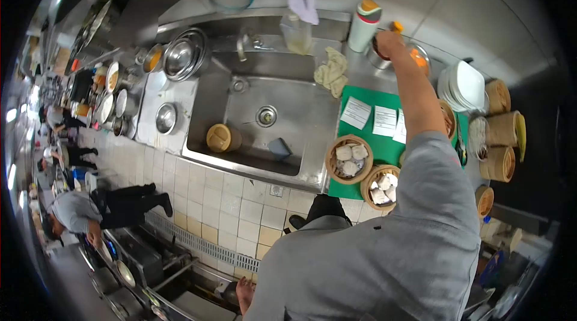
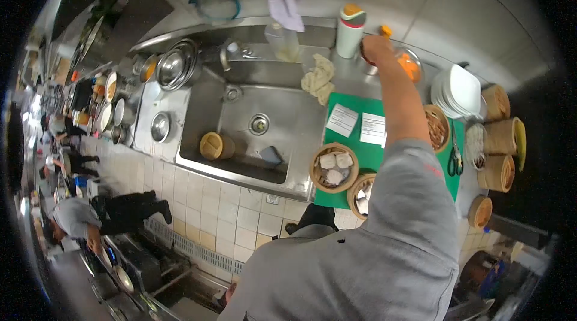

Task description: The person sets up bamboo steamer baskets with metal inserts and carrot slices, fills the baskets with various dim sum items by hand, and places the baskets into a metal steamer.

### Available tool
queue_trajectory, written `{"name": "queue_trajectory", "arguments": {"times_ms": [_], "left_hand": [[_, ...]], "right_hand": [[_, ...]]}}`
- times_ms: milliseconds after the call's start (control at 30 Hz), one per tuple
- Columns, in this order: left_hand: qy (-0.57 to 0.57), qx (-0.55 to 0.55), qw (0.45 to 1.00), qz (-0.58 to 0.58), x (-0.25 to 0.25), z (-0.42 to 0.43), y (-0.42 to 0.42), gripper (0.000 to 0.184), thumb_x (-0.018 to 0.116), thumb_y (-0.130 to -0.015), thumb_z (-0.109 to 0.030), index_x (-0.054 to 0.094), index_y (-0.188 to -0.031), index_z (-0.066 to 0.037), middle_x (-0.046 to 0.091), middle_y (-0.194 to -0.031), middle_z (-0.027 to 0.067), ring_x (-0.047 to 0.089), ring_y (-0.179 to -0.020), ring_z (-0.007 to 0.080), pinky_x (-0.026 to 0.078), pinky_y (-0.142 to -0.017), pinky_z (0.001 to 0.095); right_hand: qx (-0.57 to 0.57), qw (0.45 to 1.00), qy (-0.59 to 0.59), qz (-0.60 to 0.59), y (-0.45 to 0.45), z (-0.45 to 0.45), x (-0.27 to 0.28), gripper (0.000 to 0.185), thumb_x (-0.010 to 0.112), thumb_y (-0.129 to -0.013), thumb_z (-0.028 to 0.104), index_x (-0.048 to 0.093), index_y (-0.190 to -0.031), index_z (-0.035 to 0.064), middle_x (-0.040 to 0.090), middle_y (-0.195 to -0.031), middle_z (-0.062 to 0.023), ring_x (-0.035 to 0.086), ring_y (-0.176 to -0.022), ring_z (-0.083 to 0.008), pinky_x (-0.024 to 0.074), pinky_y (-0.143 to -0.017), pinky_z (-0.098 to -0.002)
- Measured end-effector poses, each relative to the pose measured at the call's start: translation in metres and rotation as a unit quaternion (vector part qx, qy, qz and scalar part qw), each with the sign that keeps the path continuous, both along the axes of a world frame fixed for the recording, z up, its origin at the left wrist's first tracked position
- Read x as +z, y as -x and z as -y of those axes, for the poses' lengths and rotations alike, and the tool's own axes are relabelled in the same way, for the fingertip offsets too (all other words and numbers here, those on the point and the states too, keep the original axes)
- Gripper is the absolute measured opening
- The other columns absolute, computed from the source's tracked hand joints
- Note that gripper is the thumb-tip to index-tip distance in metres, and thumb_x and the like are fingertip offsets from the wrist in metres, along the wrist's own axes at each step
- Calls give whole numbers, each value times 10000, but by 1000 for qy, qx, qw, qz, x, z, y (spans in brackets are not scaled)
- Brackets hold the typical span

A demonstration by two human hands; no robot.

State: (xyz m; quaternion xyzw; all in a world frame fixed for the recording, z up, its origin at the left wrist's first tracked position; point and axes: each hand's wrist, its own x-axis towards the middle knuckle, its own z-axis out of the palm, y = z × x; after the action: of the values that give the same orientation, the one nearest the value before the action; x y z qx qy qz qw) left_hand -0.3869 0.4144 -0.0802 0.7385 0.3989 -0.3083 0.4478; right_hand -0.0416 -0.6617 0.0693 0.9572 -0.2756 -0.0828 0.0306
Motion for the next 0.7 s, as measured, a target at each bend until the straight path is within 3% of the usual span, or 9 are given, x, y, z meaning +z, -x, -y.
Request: {"name": "queue_trajectory", "arguments": {"times_ms": [100, 200, 367, 467, 500, 567, 600, 667, 700], "left_hand": [[361, 304, 878, -84, -11, -13, -27, 534, 667, -998, -174, 477, -1471, -16, 557, -1399, 181, 607, -1121, 241, 534, -867, 422], [72, -57, 996, -22, -33, -7, -72, 535, 663, -1000, -187, 481, -1472, -12, 592, -1348, 184, 621, -1085, 241, 538, -856, 421], [17, -282, 959, 14, -45, 14, -128, 538, 655, -1002, -207, 488, -1473, -6, 650, -1264, 188, 644, -1025, 242, 545, -838, 419], [88, -360, 924, 94, -51, 31, -156, 541, 651, -1004, -220, 492, -1473, -3, 684, -1214, 190, 658, -989, 243, 550, -828, 417], [-161, -486, 858, 46, -46, 51, -169, 453, 624, -1011, -173, 556, -1413, 26, 737, -1020, 178, 684, -886, 220, 567, -793, 384], [-59, -315, 946, 50, -26, 100, -172, 406, 627, -998, -167, 613, -1347, 38, 725, -1059, 208, 695, -910, 197, 569, -772, 352], [-133, -475, 864, 97, 43, 170, -179, 469, 630, -965, -176, 588, -1380, 38, 725, -1058, 208, 707, -919, 198, 582, -774, 364], [127, -163, 978, 5, -41, 135, -207, 425, 591, -946, -97, 591, -1356, 18, 731, -1006, 177, 716, -893, 220, 613, -766, 384], [-75, -439, 893, 63, 68, 235, -200, 443, 595, -941, -114, 589, -1369, 1, 733, -920, 147, 715, -871, 210, 588, -757, 343]], "right_hand": [[53, 998, 34, 16, 18, -7, 14, 233, 587, -879, 169, 790, -924, 63, 769, -1008, -184, 748, -974, -351, 589, -836, -481], [-47, 990, 45, 128, 29, -25, 32, 185, 644, -851, 163, 789, -918, 69, 774, -969, -176, 762, -939, -342, 606, -800, -462], [-153, 889, -66, 427, 102, -73, 78, 249, 620, -917, 271, 715, -868, 46, 736, -906, -214, 728, -883, -388, 568, -766, -508], [-177, 900, -106, 384, 199, -88, 84, 252, 673, -908, 288, 726, -937, 43, 738, -908, -194, 723, -849, -364, 552, -752, -487], [-203, 900, -128, 363, 236, -88, 83, 249, 691, -899, 281, 733, -954, 42, 743, -922, -190, 723, -849, -361, 555, -755, -471], [-227, 912, -142, 310, 296, -80, 76, 284, 685, -916, 336, 765, -938, 64, 736, -920, -203, 706, -890, -400, 551, -789, -497], [-231, 917, -119, 302, 316, -76, 66, 244, 682, -902, 298, 769, -913, 70, 729, -906, -217, 700, -866, -418, 553, -772, -506], [-234, 934, -127, 240, 338, -69, 58, 210, 685, -876, 263, 769, -923, 76, 730, -906, -211, 701, -874, -417, 551, -767, -509], [-234, 934, -129, 239, 344, -67, 53, 210, 685, -876, 263, 769, -923, 76, 730, -906, -211, 701, -874, -417, 551, -767, -509]]}}
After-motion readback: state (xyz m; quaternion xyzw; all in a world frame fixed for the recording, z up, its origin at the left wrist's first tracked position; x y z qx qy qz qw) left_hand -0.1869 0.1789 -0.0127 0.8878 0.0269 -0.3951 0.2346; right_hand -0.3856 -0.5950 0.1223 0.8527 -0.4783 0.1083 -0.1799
